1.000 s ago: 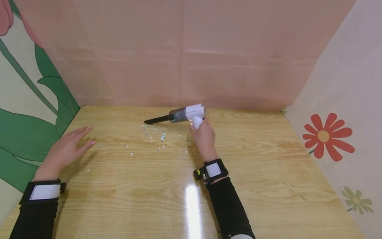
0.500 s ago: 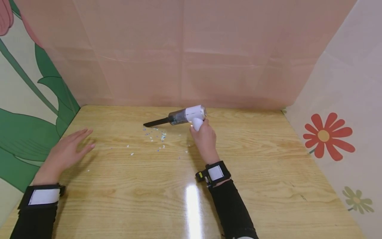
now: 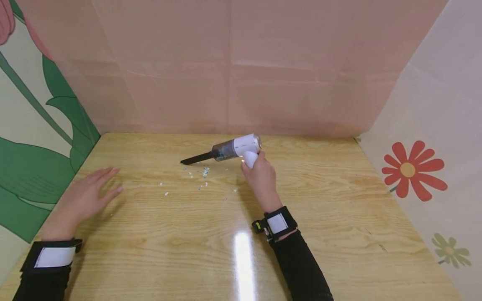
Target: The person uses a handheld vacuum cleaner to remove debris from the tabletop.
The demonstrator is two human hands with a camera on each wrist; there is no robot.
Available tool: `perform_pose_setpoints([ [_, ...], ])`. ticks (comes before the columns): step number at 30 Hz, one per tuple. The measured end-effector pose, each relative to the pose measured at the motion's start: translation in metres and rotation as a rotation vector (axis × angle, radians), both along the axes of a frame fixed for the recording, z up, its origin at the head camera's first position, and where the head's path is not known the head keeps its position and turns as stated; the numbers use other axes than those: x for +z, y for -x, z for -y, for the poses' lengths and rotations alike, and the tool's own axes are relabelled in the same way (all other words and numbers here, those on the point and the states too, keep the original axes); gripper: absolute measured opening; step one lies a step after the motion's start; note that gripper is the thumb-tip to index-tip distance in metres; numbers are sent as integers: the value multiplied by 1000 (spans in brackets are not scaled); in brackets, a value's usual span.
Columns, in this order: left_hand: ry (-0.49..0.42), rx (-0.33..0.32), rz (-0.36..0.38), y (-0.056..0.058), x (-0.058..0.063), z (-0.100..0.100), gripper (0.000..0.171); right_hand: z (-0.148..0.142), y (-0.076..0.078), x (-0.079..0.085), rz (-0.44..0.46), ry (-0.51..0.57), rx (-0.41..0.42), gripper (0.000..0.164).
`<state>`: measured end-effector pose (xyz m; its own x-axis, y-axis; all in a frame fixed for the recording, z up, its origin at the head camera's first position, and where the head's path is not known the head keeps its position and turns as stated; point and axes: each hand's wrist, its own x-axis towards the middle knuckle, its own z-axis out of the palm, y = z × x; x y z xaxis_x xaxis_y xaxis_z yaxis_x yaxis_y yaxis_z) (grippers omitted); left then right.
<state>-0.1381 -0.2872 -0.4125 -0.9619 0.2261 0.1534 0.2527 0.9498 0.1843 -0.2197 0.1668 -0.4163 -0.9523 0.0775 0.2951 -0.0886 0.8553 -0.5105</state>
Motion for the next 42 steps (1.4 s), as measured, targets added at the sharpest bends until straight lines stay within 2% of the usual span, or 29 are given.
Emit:
perform_pose_setpoints([
  [12,-15,-27,-41,10,-4,-15,67,-12,-2,0,-14,-4,-40,60],
  [19,46,7,16,17,-4,-25,73,-23,0,1,-7,12,-69,59],
  [27,62,33,62,23,-3,-36,73,-32,0,2,-11,2,-70,62],
  [42,71,25,70,27,-3,-42,75,-45,2,-5,-32,-8,-95,64],
])
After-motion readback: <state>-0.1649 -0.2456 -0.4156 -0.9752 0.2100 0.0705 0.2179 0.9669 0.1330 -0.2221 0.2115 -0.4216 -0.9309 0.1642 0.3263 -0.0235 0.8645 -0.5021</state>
